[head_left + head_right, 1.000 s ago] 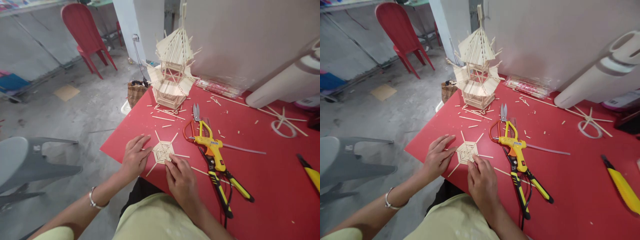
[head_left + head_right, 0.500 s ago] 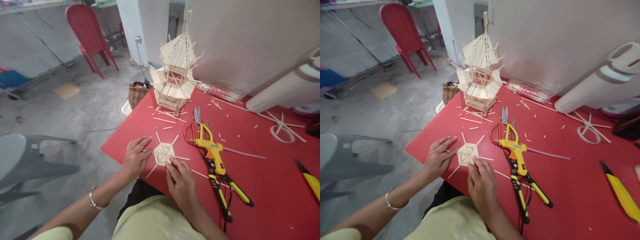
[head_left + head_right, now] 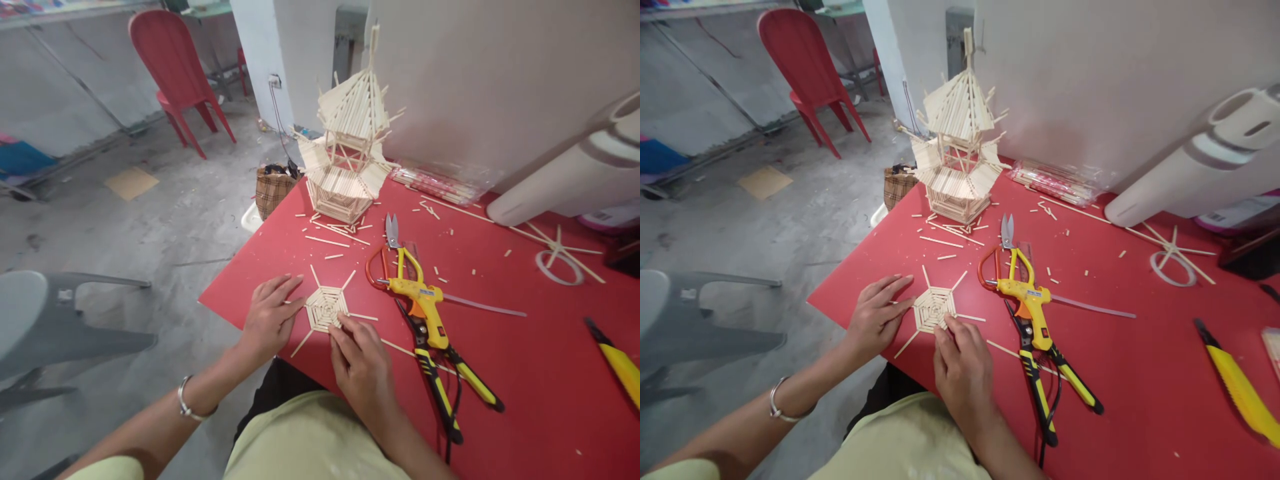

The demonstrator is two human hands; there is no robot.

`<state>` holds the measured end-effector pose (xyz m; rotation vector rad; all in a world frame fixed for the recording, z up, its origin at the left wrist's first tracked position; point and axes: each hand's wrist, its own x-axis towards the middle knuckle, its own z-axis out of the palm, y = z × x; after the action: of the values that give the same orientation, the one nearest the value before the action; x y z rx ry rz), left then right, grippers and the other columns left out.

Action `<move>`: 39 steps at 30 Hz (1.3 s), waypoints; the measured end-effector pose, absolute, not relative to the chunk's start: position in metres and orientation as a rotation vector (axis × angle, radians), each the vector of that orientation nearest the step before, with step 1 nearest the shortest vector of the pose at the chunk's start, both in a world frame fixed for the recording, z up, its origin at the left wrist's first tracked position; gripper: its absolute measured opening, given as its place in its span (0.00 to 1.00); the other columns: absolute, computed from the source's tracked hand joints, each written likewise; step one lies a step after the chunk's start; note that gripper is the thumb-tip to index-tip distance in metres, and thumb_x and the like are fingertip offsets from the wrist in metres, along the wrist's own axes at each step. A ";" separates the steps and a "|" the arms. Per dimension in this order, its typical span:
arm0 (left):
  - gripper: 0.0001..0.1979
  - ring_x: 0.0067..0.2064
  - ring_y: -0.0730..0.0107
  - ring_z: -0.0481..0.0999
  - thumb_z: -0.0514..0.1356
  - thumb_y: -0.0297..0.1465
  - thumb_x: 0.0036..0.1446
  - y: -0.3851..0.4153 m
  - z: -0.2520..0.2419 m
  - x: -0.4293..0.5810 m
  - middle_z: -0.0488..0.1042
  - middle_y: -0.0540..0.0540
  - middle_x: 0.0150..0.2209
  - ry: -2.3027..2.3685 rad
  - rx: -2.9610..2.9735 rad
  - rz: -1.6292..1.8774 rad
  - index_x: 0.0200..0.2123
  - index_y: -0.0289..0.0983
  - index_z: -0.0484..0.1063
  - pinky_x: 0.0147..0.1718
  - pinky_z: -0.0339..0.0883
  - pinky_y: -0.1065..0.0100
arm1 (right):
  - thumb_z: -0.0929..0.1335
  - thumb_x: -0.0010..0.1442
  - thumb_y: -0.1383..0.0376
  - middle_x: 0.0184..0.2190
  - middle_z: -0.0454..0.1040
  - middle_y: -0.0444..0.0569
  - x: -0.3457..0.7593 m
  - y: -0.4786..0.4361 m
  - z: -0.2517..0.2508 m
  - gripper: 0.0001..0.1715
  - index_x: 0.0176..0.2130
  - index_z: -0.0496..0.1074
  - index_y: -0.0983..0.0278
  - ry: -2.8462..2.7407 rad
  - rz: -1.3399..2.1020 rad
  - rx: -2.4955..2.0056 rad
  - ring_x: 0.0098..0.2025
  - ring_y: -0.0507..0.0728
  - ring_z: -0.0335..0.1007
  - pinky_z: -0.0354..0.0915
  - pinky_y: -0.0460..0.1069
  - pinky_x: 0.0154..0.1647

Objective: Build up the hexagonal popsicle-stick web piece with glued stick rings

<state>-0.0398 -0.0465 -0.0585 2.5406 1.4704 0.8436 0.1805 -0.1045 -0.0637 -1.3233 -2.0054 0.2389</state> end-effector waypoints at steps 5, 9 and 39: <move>0.15 0.60 0.54 0.68 0.56 0.25 0.61 -0.047 -0.059 -0.040 0.73 0.43 0.59 1.470 2.536 0.842 0.44 0.43 0.80 0.54 0.65 0.48 | 0.65 0.61 0.75 0.51 0.74 0.55 0.181 -0.104 -0.064 0.20 0.51 0.73 0.61 -2.007 0.237 -1.330 0.51 0.60 0.70 0.71 0.58 0.50; 0.15 0.60 0.54 0.68 0.56 0.25 0.62 -0.048 -0.058 -0.040 0.73 0.43 0.59 1.472 2.531 0.846 0.44 0.43 0.80 0.54 0.65 0.48 | 0.66 0.61 0.74 0.51 0.74 0.55 0.181 -0.104 -0.066 0.20 0.51 0.73 0.62 -2.023 0.223 -1.325 0.52 0.61 0.70 0.71 0.58 0.50; 0.08 0.56 0.55 0.72 0.59 0.30 0.60 -0.042 -0.067 -0.045 0.76 0.40 0.53 1.582 2.312 1.039 0.37 0.38 0.79 0.55 0.67 0.52 | 0.65 0.66 0.65 0.52 0.73 0.55 0.184 -0.113 -0.064 0.15 0.51 0.74 0.62 -1.920 0.000 -1.482 0.53 0.60 0.68 0.66 0.58 0.56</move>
<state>-0.0445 -0.0424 -0.0672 2.3119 1.5816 1.0392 0.1844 -0.1128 -0.0641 -1.4817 -1.9203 0.0003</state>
